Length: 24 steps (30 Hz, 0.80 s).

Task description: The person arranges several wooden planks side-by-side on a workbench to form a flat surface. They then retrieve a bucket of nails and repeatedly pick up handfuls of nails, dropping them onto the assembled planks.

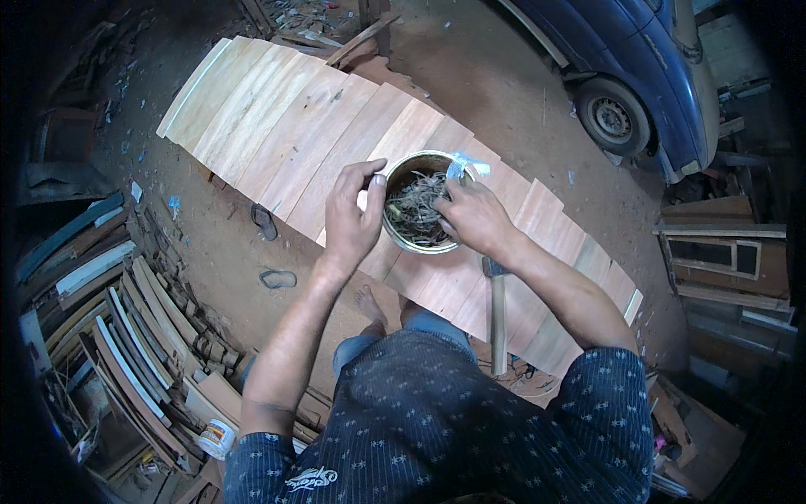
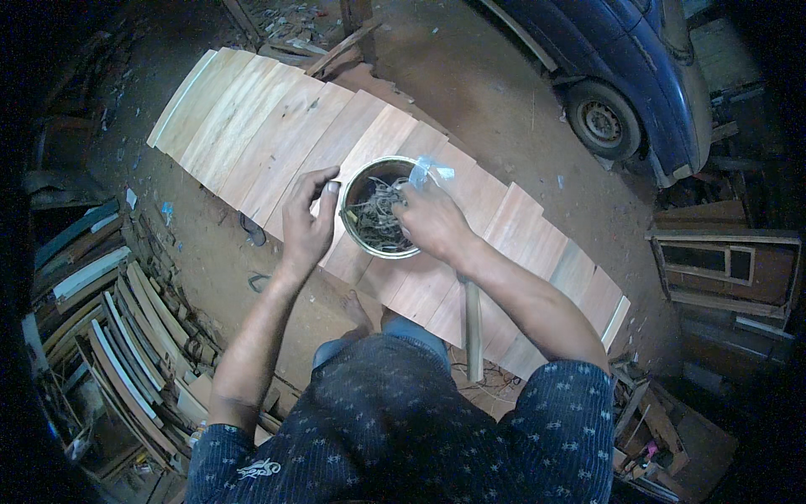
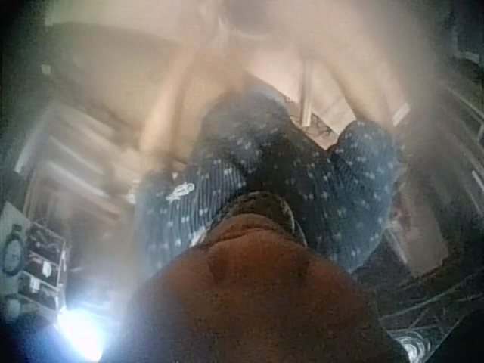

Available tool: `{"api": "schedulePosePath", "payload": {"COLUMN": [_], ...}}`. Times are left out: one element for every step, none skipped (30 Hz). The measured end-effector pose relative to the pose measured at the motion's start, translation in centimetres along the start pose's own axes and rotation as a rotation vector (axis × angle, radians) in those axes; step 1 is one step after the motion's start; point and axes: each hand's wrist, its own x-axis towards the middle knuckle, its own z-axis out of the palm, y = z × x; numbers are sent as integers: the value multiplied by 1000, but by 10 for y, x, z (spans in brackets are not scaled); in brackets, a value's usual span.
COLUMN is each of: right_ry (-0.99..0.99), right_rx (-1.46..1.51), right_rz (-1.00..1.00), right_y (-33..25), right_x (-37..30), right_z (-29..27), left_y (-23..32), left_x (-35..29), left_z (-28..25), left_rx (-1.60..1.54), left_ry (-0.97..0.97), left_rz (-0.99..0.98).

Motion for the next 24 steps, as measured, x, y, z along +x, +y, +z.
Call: {"api": "schedulePosePath", "payload": {"right_ry": [-35, 34, 100, 166, 207, 246, 286, 284, 285, 285, 323, 393, 462, 527, 609, 682, 759, 838, 886, 908, 936, 964, 1004, 1020], "right_rx": [26, 43, 67, 92, 106, 125, 144, 154, 162, 170, 181, 195, 211, 219, 248, 284, 326, 370, 389, 449, 504, 560, 557, 565], "right_rz": [49, 44, 30, 18, 47, 72, 98, 143, 186, 228, 244, 266, 285, 310, 383, 416, 452, 487, 496, 525, 556, 585, 589, 591], "right_y": [-4, -8, -13, -18, -29, -37, -43, -48, -54, -58, -62, -65, -67, -67, -70, -69, -68, -69, -69, -69, -69, -70, -69, -66], "right_x": [-10, -25, -37, -48, -60, -71, -82, -93, -103, -113, -122, -129, -134, -139, -145, -143, -140, -132, -121, -115, -109, -106, -108, -113], "right_z": [-7, -12, -14, -16, -21, -24, -25, -25, -25, -24, -18, -8, 4, 18, 37, 53, 70, 78, 79, 73, 64, 57, 52, 46], "left_y": [0, 1, 5, -2, -12, -14, -16, -16, -16, -16, -15, -13, -14, -16, -13, -10, -9, -6, -5, -2, 3, 9, 18, 27], "left_x": [10, 21, 31, 38, 42, 49, 54, 59, 65, 72, 80, 90, 101, 118, 135, 146, 150, 155, 158, 156, 156, 154, 149, 142], "left_z": [2, 5, 9, 20, 34, 46, 58, 72, 85, 98, 114, 128, 136, 143, 150, 153, 154, 151, 145, 135, 126, 115, 101, 92], "left_rx": [-69, -139, -137, -128, -128, -124, -60, 57, 174, 290, 379, 473, 567, 609, 642, 669, 569, 473, 378, 340, 304, 269, 193, 116], "left_ry": [-55, -114, -210, -284, -362, -438, -475, -383, -286, -186, -247, -306, -363, -628, -901, -1170, -1164, -1154, -1139, -1065, -992, -917, -778, -648], "left_rz": [-44, -86, -106, -117, -120, -127, -51, 104, 261, 416, 316, 217, 114, 4, -107, -224, -187, -150, -116, -77, -30, 16, -27, -60]}}
